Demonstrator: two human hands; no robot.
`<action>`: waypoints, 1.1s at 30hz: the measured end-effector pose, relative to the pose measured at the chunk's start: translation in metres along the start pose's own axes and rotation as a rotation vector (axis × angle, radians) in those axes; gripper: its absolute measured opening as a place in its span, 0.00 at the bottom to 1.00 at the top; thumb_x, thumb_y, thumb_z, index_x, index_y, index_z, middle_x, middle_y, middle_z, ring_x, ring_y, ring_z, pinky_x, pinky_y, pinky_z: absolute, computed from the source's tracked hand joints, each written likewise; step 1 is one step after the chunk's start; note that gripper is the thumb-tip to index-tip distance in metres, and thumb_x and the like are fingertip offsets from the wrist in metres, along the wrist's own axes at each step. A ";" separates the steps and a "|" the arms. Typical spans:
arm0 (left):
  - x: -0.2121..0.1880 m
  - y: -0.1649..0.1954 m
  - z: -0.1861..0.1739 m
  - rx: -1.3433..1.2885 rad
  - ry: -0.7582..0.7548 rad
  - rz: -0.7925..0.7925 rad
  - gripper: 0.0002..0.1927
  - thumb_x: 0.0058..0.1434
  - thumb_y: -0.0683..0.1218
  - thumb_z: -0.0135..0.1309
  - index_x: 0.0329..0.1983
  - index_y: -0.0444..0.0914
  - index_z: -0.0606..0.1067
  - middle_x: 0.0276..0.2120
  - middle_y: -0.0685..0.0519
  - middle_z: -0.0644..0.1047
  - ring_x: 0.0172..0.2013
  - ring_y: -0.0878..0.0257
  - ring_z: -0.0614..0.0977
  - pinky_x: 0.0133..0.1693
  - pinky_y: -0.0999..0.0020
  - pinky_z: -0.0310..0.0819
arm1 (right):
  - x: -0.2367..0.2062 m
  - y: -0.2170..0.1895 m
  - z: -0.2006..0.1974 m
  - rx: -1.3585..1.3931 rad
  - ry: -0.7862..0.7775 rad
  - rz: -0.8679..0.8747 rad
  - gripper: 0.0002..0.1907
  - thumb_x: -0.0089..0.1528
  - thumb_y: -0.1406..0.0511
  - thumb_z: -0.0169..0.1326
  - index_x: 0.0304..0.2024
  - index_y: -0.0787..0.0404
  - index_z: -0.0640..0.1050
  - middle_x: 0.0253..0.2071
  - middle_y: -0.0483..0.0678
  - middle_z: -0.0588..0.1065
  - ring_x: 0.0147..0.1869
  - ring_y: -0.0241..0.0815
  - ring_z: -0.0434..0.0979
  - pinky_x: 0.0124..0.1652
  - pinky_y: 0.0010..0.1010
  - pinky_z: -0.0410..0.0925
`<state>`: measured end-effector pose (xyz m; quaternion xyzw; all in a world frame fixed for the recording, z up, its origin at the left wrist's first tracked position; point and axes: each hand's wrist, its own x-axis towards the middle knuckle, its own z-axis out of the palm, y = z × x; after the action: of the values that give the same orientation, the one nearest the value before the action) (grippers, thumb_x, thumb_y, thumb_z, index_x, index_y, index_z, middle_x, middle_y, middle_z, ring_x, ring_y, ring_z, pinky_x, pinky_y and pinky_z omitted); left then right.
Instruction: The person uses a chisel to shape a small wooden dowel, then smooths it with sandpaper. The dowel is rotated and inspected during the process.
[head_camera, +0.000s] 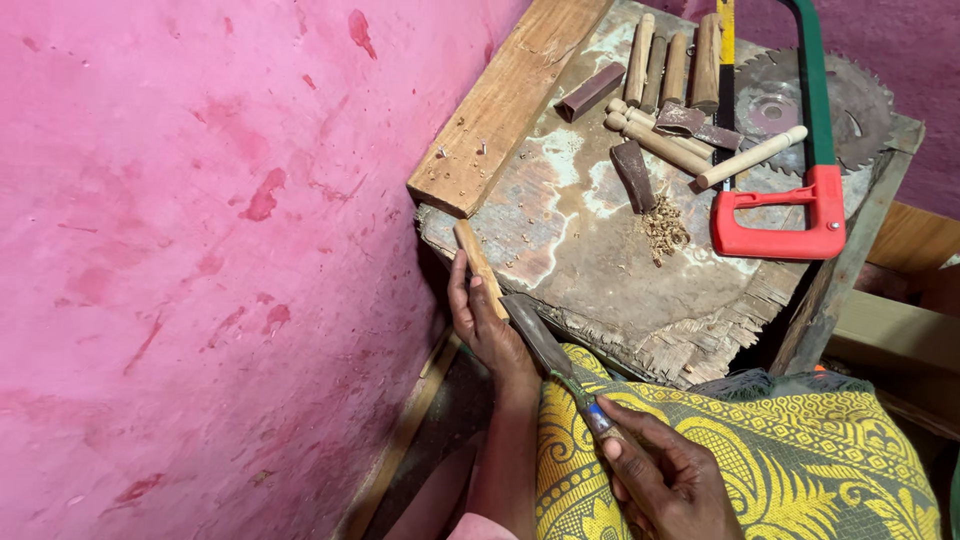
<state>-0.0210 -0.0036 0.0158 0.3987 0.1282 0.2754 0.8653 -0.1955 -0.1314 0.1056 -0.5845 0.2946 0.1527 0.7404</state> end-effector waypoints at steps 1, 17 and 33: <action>0.001 -0.002 -0.001 0.026 -0.004 -0.004 0.22 0.71 0.44 0.48 0.66 0.33 0.71 0.62 0.48 0.73 0.58 0.59 0.74 0.62 0.62 0.67 | 0.001 0.001 0.000 -0.016 0.011 0.000 0.21 0.61 0.66 0.59 0.58 0.57 0.81 0.17 0.48 0.70 0.14 0.33 0.59 0.15 0.27 0.52; 0.011 -0.019 -0.010 0.120 -0.026 0.008 0.21 0.74 0.47 0.44 0.66 0.33 0.71 0.64 0.48 0.73 0.62 0.59 0.72 0.64 0.64 0.63 | 0.001 0.024 -0.009 -0.028 0.057 -0.002 0.20 0.60 0.69 0.59 0.55 0.61 0.83 0.17 0.47 0.71 0.17 0.33 0.62 0.17 0.26 0.53; 0.009 -0.026 -0.001 0.001 -0.005 -0.029 0.21 0.73 0.45 0.42 0.66 0.32 0.69 0.61 0.48 0.72 0.58 0.60 0.73 0.61 0.64 0.66 | 0.021 0.020 0.004 -0.100 0.050 -0.066 0.18 0.66 0.68 0.58 0.58 0.59 0.80 0.19 0.46 0.70 0.17 0.33 0.63 0.17 0.26 0.55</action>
<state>-0.0045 -0.0115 -0.0045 0.3980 0.1320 0.2618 0.8693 -0.1898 -0.1244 0.0780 -0.6338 0.2855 0.1279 0.7074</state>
